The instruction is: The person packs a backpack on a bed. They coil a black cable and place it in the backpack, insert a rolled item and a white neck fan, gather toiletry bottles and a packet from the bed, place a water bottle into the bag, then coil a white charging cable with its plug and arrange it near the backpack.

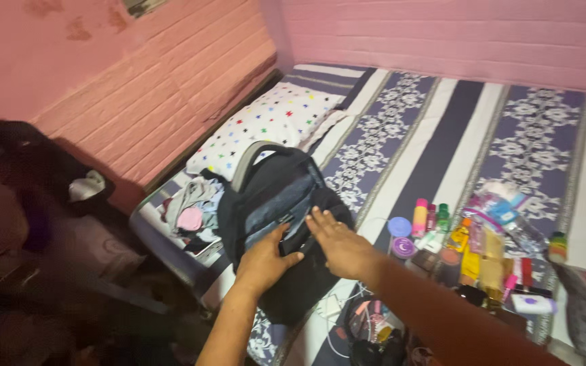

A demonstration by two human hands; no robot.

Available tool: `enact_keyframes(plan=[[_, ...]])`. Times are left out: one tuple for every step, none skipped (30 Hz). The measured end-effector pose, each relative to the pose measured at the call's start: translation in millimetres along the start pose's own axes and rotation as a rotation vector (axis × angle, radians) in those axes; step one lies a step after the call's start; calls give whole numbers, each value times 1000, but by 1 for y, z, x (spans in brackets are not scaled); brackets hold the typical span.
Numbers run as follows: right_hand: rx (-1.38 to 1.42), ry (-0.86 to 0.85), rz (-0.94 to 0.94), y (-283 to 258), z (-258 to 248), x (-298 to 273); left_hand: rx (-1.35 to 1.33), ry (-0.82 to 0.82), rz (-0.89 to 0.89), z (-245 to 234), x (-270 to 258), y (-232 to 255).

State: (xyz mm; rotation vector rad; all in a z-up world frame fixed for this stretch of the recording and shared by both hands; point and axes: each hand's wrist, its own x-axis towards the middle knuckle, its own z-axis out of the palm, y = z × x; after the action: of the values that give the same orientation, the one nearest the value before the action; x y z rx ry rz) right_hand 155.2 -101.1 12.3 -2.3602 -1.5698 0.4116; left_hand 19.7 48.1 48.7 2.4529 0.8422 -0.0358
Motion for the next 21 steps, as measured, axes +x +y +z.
enact_keyframes(plan=[[18,-16,8,0,0,-1,11,47,58,1,0,2],[18,-19,11,-1,-1,-2,19,91,114,2,-1,4],[19,-21,14,-1,-2,-3,27,134,171,3,-1,7],[25,-26,13,0,1,-5,57,149,171,6,-1,10],[18,-15,9,1,2,-7,88,165,171,9,0,12],[13,-7,5,0,3,-8,119,177,169,9,-1,14],[7,0,0,-1,4,-10,110,181,174,10,-3,15],[-2,-26,6,-1,4,-12,103,192,180,12,-4,19],[-12,-52,11,0,4,-15,96,204,186,15,-6,23],[-27,-73,18,2,2,-15,96,184,170,14,-4,27],[-21,-72,22,2,0,-15,95,165,153,14,-3,31],[-15,-71,31,4,1,-18,94,142,139,16,-2,34],[-9,-71,39,7,1,-19,104,160,163,18,0,38],[-1,-63,44,9,1,-19,114,176,187,19,3,41],[6,-56,50,13,0,-18,125,193,211,20,7,44],[16,-50,55,19,1,-19,156,189,235,24,10,47],[19,-58,73,24,3,-20,187,185,259,28,13,51],[21,-67,83,29,4,-19,219,188,276,31,15,52],[23,-77,93,34,5,-18,229,196,301,35,18,55],[8,-69,96,37,7,-17,244,201,325,38,20,57],[-6,-61,99,41,9,-15,258,206,350,40,22,57]])
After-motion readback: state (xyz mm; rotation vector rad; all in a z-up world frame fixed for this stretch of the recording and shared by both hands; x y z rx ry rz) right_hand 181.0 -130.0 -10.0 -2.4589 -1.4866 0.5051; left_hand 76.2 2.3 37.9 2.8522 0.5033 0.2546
